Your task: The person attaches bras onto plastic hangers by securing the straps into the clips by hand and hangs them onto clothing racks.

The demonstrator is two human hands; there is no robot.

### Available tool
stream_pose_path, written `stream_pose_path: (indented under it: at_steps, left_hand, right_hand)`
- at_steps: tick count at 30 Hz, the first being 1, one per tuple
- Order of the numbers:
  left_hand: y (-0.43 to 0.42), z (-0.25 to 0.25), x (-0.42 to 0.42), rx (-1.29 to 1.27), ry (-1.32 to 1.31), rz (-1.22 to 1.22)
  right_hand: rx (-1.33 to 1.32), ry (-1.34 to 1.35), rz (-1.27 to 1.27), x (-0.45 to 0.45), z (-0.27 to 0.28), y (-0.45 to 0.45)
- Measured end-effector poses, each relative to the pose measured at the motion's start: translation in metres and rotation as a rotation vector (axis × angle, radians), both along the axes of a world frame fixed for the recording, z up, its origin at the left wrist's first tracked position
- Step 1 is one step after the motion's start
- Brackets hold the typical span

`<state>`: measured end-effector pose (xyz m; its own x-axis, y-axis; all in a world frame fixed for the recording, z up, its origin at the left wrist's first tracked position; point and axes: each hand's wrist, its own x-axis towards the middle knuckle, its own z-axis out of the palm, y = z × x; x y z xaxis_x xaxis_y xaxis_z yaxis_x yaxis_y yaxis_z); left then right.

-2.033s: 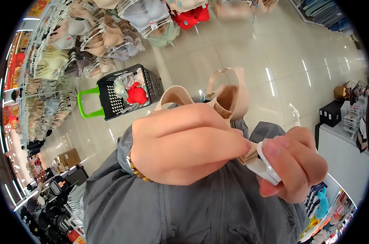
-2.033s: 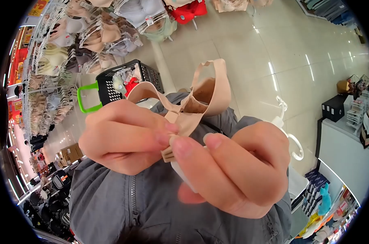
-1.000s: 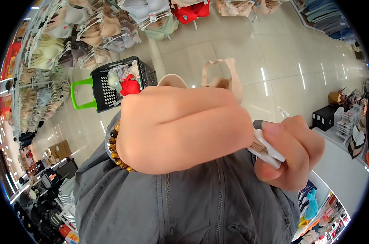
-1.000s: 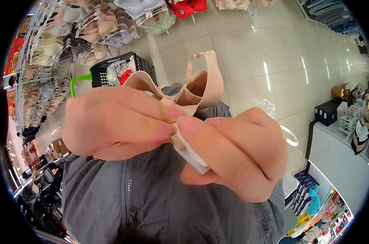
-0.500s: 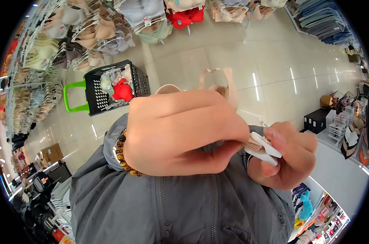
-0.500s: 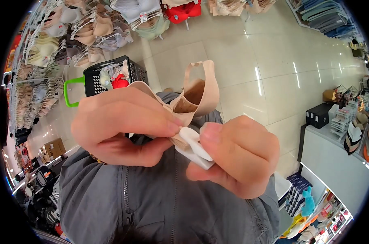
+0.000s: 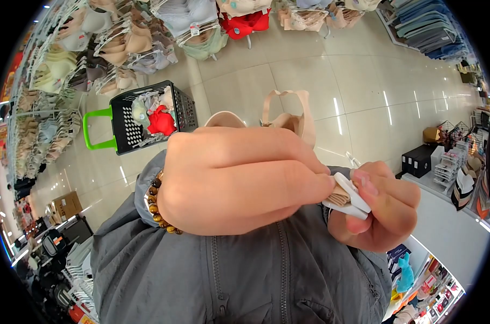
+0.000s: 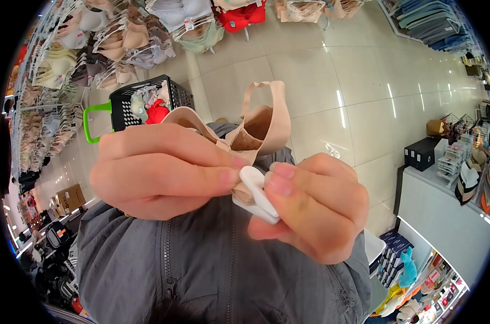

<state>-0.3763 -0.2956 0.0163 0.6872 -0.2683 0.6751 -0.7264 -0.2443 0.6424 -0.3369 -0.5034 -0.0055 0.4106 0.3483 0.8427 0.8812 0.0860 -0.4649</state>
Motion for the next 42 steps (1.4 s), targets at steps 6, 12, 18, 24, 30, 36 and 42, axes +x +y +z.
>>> stream_pose_path:
  at_steps: [6,12,18,24,30,36,42]
  left_hand:
    - [0.002,0.001,-0.002,0.008,0.046,0.023]
    - [0.005,0.006,-0.004,0.038,0.061,0.036]
    - [0.009,0.009,-0.004,0.08,0.084,0.042]
    - [0.004,0.021,-0.005,0.004,0.463,-0.062]
    - [0.01,0.003,0.014,0.168,0.253,0.202]
    - [0.027,-0.002,0.021,-0.477,0.522,0.318]
    - [0.051,-0.008,0.024,-0.653,0.614,0.238]
  right_hand:
    - [-0.008,-0.023,-0.017,0.001,0.0,0.003]
    - [-0.01,-0.042,-0.064,0.0,0.001,0.008]
    - [-0.091,0.014,-0.043,-0.003,0.005,0.004]
    - [-0.285,0.074,0.019,-0.004,0.023,-0.006]
    - [0.051,-0.146,-0.295,-0.006,0.012,0.002]
    - [-0.545,0.27,0.368,0.012,0.0,0.0]
    - [-0.274,1.03,-0.039,0.108,-0.163,0.026]
